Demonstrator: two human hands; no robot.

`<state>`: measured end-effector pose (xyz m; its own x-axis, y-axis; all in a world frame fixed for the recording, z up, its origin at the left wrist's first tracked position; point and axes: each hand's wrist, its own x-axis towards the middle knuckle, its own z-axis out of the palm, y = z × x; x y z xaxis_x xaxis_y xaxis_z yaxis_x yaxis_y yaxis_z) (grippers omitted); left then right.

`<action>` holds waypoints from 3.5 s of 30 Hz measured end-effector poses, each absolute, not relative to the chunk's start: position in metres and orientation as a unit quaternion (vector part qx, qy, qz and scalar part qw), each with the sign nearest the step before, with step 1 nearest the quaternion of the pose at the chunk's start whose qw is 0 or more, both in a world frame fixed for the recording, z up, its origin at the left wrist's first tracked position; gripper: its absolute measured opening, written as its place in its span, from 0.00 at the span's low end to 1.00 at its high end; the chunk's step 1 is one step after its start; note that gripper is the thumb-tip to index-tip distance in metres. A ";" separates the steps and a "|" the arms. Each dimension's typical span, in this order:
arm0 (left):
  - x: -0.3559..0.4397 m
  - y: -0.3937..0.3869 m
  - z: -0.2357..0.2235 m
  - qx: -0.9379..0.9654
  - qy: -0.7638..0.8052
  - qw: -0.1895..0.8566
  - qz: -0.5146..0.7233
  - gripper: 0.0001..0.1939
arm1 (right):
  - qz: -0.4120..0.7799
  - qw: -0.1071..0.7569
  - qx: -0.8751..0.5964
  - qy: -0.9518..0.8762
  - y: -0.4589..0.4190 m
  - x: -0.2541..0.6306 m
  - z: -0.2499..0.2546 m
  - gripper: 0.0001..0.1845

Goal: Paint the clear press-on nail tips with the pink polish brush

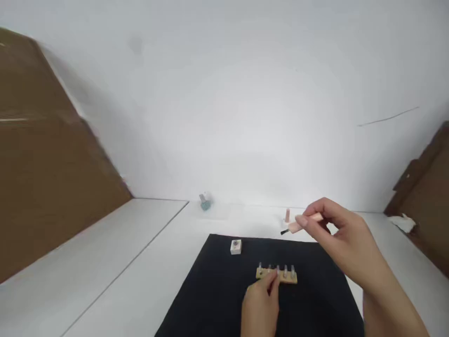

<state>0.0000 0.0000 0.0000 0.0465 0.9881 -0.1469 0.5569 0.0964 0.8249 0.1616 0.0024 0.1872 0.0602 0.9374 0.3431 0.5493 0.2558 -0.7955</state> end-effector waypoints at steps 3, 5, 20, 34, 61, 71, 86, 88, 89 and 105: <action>-0.002 -0.002 -0.002 0.614 0.630 0.384 0.281 0.19 | 0.215 0.449 -0.568 -0.656 0.000 0.161 0.186 0.11; -0.004 -0.004 -0.005 0.610 0.624 0.402 0.277 0.20 | 0.214 0.450 -0.567 -0.656 -0.001 0.161 0.186 0.11; -0.032 -0.031 -0.051 0.531 0.617 0.461 0.355 0.30 | 0.190 0.470 -0.560 -0.656 0.002 0.161 0.182 0.10; -0.026 -0.020 -0.029 0.589 0.622 0.417 0.305 0.26 | 0.194 0.467 -0.551 -0.664 0.003 0.161 0.183 0.09; -0.015 -0.021 0.020 0.709 0.636 0.301 0.055 0.28 | 0.205 0.452 -0.567 -0.657 0.000 0.159 0.188 0.10; -0.035 -0.027 0.004 0.674 0.642 0.351 0.099 0.29 | 0.191 0.466 -0.564 -0.655 0.000 0.159 0.186 0.10; -0.033 -0.014 -0.025 0.613 0.614 0.445 0.222 0.34 | 0.179 0.472 -0.560 -0.657 0.003 0.160 0.183 0.09; -0.033 -0.017 -0.020 0.616 0.618 0.440 0.212 0.34 | 0.178 0.465 -0.559 -0.663 0.003 0.160 0.184 0.10; -0.032 -0.018 -0.018 0.618 0.620 0.438 0.206 0.33 | 0.178 0.461 -0.558 -0.667 0.003 0.160 0.185 0.10; -0.041 -0.031 -0.018 0.649 0.595 0.414 0.231 0.16 | 0.172 0.497 -0.567 -0.634 0.001 0.160 0.184 0.11</action>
<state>-0.0409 -0.0311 -0.0183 0.1845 0.9636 -0.1934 0.5817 0.0516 0.8118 0.1604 0.0009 0.1842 0.1378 0.8896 0.4354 0.5473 0.2979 -0.7821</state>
